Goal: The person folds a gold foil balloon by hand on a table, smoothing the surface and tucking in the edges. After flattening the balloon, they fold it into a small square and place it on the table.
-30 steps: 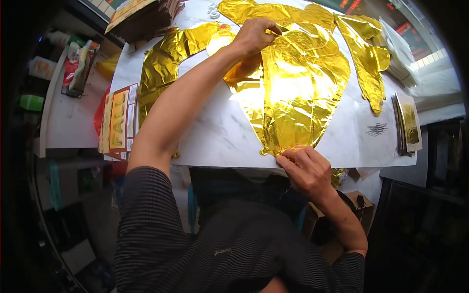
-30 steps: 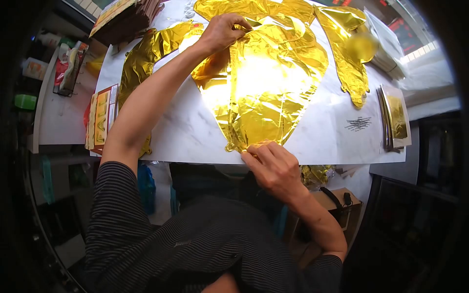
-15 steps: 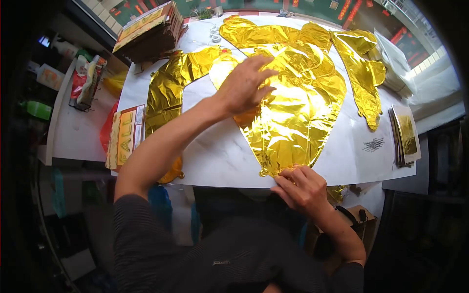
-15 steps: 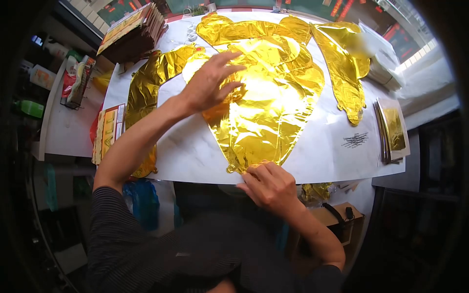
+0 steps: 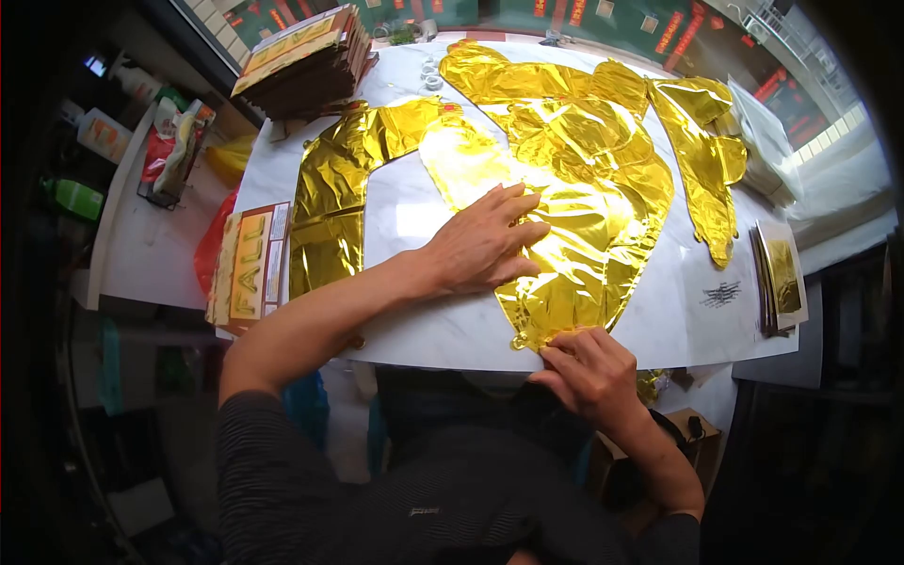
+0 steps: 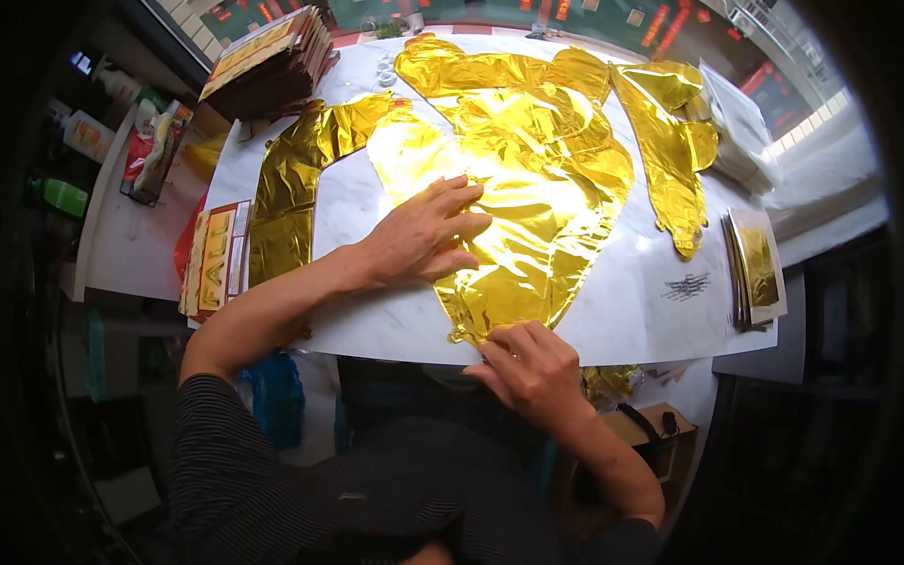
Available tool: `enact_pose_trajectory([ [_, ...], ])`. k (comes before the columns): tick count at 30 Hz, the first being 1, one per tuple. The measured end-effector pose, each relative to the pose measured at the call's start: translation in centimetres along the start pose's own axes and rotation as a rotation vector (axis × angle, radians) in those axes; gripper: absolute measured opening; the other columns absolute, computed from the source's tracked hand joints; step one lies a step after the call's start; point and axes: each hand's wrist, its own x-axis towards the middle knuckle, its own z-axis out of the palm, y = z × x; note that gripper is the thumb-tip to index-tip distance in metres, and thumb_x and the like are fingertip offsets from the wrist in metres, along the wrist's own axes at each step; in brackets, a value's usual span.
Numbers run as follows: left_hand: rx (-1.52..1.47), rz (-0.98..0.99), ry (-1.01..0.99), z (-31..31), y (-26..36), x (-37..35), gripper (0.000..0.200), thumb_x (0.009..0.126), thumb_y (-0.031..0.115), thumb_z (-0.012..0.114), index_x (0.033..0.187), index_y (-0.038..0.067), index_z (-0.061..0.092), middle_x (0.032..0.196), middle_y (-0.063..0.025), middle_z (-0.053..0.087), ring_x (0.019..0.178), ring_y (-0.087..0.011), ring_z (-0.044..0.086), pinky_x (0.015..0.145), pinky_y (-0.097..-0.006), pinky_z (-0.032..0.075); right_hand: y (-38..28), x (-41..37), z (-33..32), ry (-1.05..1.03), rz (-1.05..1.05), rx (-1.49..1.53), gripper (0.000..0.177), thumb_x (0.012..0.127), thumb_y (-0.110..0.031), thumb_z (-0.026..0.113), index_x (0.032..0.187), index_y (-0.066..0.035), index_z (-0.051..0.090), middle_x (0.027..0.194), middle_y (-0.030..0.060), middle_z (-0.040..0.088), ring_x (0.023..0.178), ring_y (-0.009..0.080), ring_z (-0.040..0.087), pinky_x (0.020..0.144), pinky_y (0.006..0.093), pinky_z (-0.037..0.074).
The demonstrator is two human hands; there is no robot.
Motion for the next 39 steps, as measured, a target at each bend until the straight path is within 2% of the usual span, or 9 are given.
enact_pose_trajectory([
  [6,0.008,0.002,0.011,0.2,0.0,-0.2,0.054,0.091,0.035,0.082,0.134,0.007,0.066,0.149,-0.0245,0.054,0.145,-0.0462,0.047,0.121,-0.0522,0.040,1.9,3.4,-2.1,0.120,0.059,-0.027,0.029,0.084,-0.006,0.084,0.112,-0.005,0.074,0.111,0.0108,0.073,0.097,0.0336,0.071,0.081,0.0418,0.059],
  [12,0.008,-0.011,0.010,0.4,0.0,-0.2,0.053,0.093,0.035,0.080,0.136,0.007,0.066,0.150,-0.0240,0.054,0.145,-0.0456,0.047,0.122,-0.0526,0.039,6.2,6.4,1.2,0.100,0.031,-0.156,0.040,0.090,-0.008,0.078,0.128,-0.002,0.066,0.134,0.0156,0.065,0.121,0.0384,0.064,0.102,0.0461,0.054],
  [19,0.001,0.013,0.036,0.7,-0.4,-0.5,0.055,0.096,0.042,0.076,0.138,0.009,0.064,0.147,-0.0240,0.055,0.143,-0.0471,0.048,0.122,-0.0564,0.038,6.8,5.8,2.7,0.039,0.076,-0.126,0.033,0.094,-0.010,0.074,0.125,-0.001,0.066,0.131,0.0161,0.066,0.120,0.0378,0.064,0.102,0.0464,0.054],
  [21,-0.134,-0.070,-0.003,0.0,-0.5,-0.3,0.055,0.095,0.039,0.078,0.138,0.008,0.064,0.145,-0.0246,0.057,0.141,-0.0470,0.050,0.120,-0.0522,0.042,6.5,5.9,2.6,0.052,0.083,-0.132,0.032,0.094,-0.010,0.075,0.123,-0.001,0.067,0.130,0.0159,0.066,0.119,0.0376,0.064,0.101,0.0461,0.054],
  [25,-0.165,-0.213,0.257,-2.3,-2.9,-1.4,0.059,0.091,0.028,0.085,0.140,0.002,0.064,0.136,-0.0227,0.067,0.125,-0.0386,0.066,0.105,-0.0454,0.055,6.8,5.5,2.6,0.057,0.082,-0.124,0.030,0.093,-0.010,0.075,0.120,-0.001,0.068,0.128,0.0152,0.067,0.117,0.0367,0.065,0.100,0.0449,0.054],
  [27,-0.375,-0.767,0.253,-5.8,-5.7,-3.2,0.060,0.094,0.022,0.084,0.140,-0.007,0.060,0.124,-0.0203,0.071,0.107,-0.0310,0.074,0.092,-0.0390,0.062,7.0,5.7,2.8,0.095,0.081,-0.112,0.029,0.093,-0.010,0.075,0.120,-0.001,0.068,0.128,0.0150,0.067,0.116,0.0364,0.065,0.099,0.0445,0.055],
  [28,-0.354,-0.754,0.250,-7.0,-6.0,-3.5,0.060,0.094,0.022,0.084,0.140,-0.007,0.060,0.124,-0.0203,0.071,0.107,-0.0310,0.074,0.092,-0.0390,0.062,7.0,5.6,2.9,0.093,0.080,-0.106,0.028,0.093,-0.010,0.075,0.119,-0.001,0.068,0.127,0.0150,0.067,0.115,0.0361,0.065,0.099,0.0442,0.055],
  [30,-0.702,-1.049,0.295,-8.9,-6.1,-4.0,0.063,0.099,0.022,0.080,0.142,-0.015,0.053,0.121,-0.0185,0.071,0.098,-0.0218,0.075,0.084,-0.0297,0.063,6.9,5.6,2.8,0.088,0.067,-0.102,0.028,0.093,-0.011,0.075,0.118,-0.001,0.068,0.126,0.0150,0.068,0.115,0.0355,0.065,0.099,0.0443,0.055],
  [39,-0.926,-1.134,0.227,-9.2,-8.4,-2.7,0.045,0.099,0.028,0.080,0.124,-0.007,0.068,0.107,-0.0096,0.074,0.086,-0.0143,0.074,0.073,-0.0251,0.062,7.1,5.3,3.1,0.100,0.075,-0.092,0.029,0.093,-0.013,0.074,0.119,-0.001,0.069,0.127,0.0159,0.066,0.116,0.0352,0.064,0.100,0.0444,0.054],
])
